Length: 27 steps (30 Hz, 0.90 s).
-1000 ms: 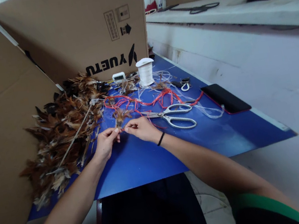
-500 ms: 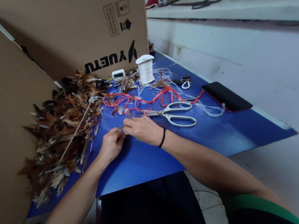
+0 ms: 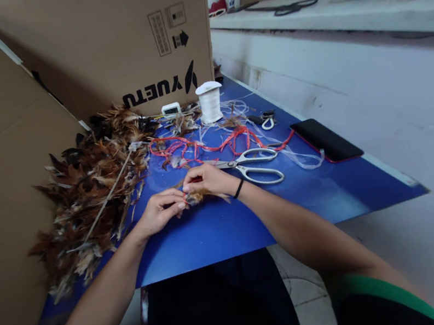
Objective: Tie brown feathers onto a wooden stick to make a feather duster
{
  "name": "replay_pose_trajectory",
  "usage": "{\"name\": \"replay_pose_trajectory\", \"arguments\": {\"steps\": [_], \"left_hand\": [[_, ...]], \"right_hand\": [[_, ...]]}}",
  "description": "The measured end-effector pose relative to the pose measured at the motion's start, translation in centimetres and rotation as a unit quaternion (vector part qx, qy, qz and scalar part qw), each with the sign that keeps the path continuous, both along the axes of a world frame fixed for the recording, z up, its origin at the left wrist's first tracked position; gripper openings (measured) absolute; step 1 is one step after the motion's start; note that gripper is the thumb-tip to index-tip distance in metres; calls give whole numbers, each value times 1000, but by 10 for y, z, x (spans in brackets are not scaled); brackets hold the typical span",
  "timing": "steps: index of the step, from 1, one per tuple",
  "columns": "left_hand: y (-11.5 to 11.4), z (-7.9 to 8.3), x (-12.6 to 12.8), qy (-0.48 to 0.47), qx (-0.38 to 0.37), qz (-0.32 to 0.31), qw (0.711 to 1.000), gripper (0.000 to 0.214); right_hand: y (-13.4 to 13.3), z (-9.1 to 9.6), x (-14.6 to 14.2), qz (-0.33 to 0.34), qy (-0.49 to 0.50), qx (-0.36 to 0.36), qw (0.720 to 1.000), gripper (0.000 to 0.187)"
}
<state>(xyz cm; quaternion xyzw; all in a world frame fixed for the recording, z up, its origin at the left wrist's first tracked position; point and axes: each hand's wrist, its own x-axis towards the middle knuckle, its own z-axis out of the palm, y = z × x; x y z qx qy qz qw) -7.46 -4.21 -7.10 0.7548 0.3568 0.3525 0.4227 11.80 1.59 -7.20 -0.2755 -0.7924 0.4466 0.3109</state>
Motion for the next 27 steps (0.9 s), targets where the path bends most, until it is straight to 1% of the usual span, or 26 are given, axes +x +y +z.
{"name": "replay_pose_trajectory", "arguments": {"steps": [2, 3, 4, 6, 9, 12, 15, 17, 19, 21, 24, 27], "left_hand": [[0, 0, 0, -54, -47, 20, 997, 23], [0, -2, 1, -77, -60, 31, 995, 23], [0, -3, 1, -99, -68, 43, 992, 23], [2, -7, 1, -142, -79, 69, 984, 21], [5, -12, 1, -198, -83, 109, 971, 16], [9, -15, 0, -211, -76, 143, 964, 15], [11, -17, -1, -180, -56, 182, 965, 19], [12, -18, -2, -137, -30, 209, 968, 22], [12, -19, -3, -78, 6, 230, 970, 23], [11, -19, -4, -10, 54, 242, 969, 21], [8, -18, -2, 79, 143, 241, 957, 15], [5, -18, 0, 139, 210, 209, 945, 17]], "right_hand": [[-1, -4, -3, 4, 32, -91, 995, 20], [-2, -5, -4, 1, 45, -117, 992, 18], [-2, -6, -6, -6, 55, -127, 990, 15], [-4, -5, -9, -24, 62, -106, 992, 12], [-5, -4, -13, -33, 59, -45, 997, 13], [-5, -4, -15, -42, 38, -23, 998, 17], [-8, -6, -15, -57, 0, -11, 998, 19], [-12, -5, -16, -63, -11, 1, 998, 18], [-16, -4, -16, -65, -18, 30, 997, 17], [-20, -2, -16, -57, -30, 78, 995, 15], [-24, 1, -16, -35, -54, 154, 986, 14], [-26, 3, -14, -22, -87, 214, 973, 15]]}}
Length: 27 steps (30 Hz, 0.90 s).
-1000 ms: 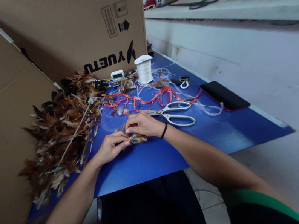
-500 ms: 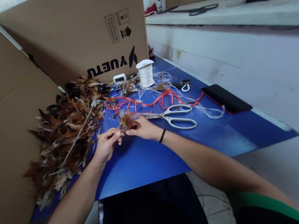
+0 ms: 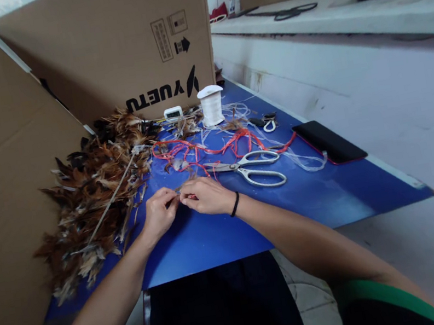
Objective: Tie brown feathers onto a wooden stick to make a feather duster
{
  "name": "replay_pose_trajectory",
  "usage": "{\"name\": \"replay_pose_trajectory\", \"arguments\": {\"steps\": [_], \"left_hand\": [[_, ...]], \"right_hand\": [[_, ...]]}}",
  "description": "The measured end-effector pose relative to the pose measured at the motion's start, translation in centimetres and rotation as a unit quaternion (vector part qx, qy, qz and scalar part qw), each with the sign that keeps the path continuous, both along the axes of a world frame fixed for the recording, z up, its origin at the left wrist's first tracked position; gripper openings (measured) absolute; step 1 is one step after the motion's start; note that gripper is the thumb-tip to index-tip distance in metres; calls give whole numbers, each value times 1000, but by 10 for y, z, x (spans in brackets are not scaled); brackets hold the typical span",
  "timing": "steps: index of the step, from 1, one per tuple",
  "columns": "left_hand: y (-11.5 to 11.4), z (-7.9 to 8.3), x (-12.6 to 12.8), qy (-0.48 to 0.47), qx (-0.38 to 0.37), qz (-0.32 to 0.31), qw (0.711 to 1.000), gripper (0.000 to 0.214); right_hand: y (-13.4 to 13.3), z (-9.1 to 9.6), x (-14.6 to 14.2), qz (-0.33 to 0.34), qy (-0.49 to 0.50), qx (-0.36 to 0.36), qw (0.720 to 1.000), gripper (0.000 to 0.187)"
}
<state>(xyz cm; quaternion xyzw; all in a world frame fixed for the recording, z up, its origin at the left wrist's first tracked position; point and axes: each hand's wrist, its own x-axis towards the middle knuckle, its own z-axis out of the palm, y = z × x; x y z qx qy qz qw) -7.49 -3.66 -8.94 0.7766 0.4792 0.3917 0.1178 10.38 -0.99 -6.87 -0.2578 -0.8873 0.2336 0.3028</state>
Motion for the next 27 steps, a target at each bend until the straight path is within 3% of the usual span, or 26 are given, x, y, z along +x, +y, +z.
{"name": "replay_pose_trajectory", "arguments": {"steps": [6, 10, 13, 15, 18, 20, 22, 27], "left_hand": [[-1, -6, 2, 70, 14, -82, 994, 20], [-1, -4, 3, 42, -2, -121, 992, 19], [-2, 0, 3, -1, -45, -135, 990, 18], [-2, 2, 2, -49, -87, -141, 985, 17], [-1, 3, 1, -142, -154, -142, 967, 19], [0, 3, 1, -201, -186, -139, 952, 21], [1, 2, 2, -248, -198, -126, 940, 22], [3, -1, 2, -293, -181, -66, 937, 23]], "right_hand": [[2, 4, 7, -29, -63, 71, 995, 17], [9, 4, 11, -29, -39, 51, 998, 14], [18, 1, 12, -8, 29, -37, 999, 11], [23, -3, 12, 5, 70, -135, 988, 13], [27, -10, 11, 25, 108, -299, 948, 18], [27, -14, 8, 32, 134, -353, 925, 19], [25, -14, 6, 17, 154, -346, 925, 18], [23, -15, 1, -4, 127, -234, 964, 19]]}}
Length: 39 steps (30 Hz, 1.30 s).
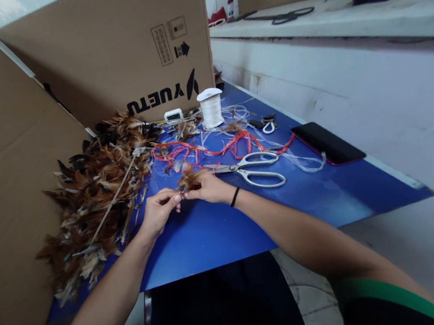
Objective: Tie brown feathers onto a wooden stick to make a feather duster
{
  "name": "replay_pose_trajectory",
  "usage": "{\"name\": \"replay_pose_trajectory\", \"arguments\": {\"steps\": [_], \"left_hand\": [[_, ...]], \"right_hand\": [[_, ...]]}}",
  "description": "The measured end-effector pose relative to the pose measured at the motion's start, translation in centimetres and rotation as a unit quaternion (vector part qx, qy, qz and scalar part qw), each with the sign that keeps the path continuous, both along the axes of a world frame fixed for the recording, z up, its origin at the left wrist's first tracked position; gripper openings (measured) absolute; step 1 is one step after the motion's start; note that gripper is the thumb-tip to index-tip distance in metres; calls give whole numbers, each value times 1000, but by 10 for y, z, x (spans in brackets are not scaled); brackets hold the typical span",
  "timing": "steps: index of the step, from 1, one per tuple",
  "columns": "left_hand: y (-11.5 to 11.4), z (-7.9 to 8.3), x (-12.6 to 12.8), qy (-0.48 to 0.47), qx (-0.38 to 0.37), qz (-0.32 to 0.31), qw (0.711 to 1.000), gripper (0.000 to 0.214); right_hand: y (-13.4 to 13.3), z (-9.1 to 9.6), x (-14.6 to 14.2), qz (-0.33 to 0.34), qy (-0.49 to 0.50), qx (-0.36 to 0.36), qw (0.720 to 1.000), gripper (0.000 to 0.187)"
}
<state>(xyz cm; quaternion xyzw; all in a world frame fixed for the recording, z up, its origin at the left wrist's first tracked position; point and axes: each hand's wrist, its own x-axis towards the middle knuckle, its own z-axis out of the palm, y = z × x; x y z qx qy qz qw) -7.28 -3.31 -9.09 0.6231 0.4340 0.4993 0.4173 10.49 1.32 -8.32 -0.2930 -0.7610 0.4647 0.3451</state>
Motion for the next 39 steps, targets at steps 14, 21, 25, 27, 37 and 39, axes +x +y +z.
{"name": "replay_pose_trajectory", "arguments": {"steps": [14, 21, 25, 27, 37, 39], "left_hand": [[2, -3, -3, 165, 78, 105, 978, 15], [-4, -1, 2, 315, 228, 90, 917, 13], [-6, -6, 2, 385, 254, 72, 884, 20], [-6, -10, 2, 414, 257, 68, 871, 24], [-3, -7, 3, 308, 254, -31, 916, 17], [-2, -4, 2, 238, 209, -50, 947, 13]], "right_hand": [[-12, 1, -3, -41, -86, 133, 987, 14], [-17, 6, -3, -54, -156, 191, 967, 13], [-19, 6, -2, -44, -193, 271, 942, 15], [-21, 7, -2, -32, -217, 319, 922, 17], [-5, 19, 13, 6, -173, 259, 950, 14], [1, 17, 16, 41, -118, 161, 979, 13]]}}
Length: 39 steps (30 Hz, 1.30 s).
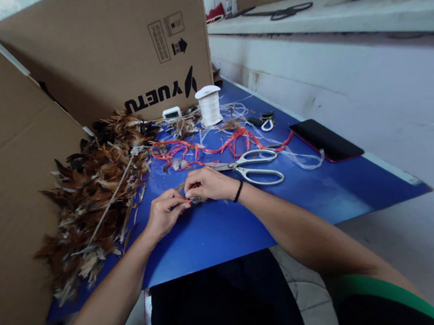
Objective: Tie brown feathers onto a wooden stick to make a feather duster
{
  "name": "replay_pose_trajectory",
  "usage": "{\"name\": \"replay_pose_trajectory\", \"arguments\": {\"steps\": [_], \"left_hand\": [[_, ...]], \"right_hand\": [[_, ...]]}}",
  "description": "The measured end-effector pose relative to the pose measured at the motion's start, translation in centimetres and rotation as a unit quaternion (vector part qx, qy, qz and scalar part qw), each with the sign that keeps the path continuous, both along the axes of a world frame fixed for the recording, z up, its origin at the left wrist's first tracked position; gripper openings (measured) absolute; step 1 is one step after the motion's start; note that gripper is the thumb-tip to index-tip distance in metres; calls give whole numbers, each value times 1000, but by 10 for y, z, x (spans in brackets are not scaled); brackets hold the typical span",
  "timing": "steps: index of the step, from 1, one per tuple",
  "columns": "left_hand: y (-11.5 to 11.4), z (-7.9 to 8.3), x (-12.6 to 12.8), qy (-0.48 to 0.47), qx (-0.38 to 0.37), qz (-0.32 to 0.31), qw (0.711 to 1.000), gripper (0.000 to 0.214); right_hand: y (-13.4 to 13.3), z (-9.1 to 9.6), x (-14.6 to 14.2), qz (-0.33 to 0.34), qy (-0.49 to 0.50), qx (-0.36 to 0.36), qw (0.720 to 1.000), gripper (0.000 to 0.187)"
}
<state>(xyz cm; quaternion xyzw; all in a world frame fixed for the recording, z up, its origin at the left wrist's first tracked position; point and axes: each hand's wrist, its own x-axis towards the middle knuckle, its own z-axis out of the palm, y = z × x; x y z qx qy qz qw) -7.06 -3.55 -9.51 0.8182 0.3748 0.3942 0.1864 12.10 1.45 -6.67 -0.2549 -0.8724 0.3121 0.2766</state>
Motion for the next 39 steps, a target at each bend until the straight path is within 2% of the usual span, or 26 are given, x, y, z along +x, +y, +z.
{"name": "replay_pose_trajectory", "arguments": {"steps": [3, 5, 8, 12, 15, 17, 20, 26, 29, 32, 35, 37, 39], "left_hand": [[1, 3, -1, -110, -117, -16, 987, 12], [1, 4, 0, -176, -179, -14, 968, 14], [2, 5, 0, -248, -220, 10, 944, 15], [3, 5, 1, -315, -243, 51, 916, 16], [4, 5, 2, -346, -268, 70, 897, 17], [4, 5, 2, -342, -263, 89, 898, 18], [5, 5, 2, -308, -224, 126, 916, 19], [3, 5, -2, -177, -90, 171, 965, 15], [0, 8, 1, -111, -5, 183, 977, 13], [-4, 10, 4, -75, 41, 182, 980, 14], [-4, 10, 5, -96, 15, 163, 982, 13], [-2, 9, 5, -165, -58, 143, 974, 18], [1, 8, 3, -274, -159, 119, 941, 23]], "right_hand": [[6, -6, 1, 12, 46, -161, 986, 18], [7, -10, -2, 16, 74, -213, 974, 20], [5, -11, -9, 12, 129, -196, 972, 18], [0, -11, -18, -61, 154, -197, 966, 20], [-2, -13, -23, -90, 156, -203, 963, 19], [-3, -15, -24, -98, 164, -192, 963, 17], [-6, -15, -26, -115, 154, -167, 967, 16], [-12, -14, -30, -166, 123, -108, 972, 20], [-13, -17, -33, -186, 145, -113, 965, 24], [-14, -18, -36, -213, 164, -132, 954, 31], [-14, -15, -36, -219, 192, -168, 942, 38], [-14, -12, -35, -209, 211, -200, 934, 42], [-14, -10, -32, -199, 226, -225, 927, 43]]}}
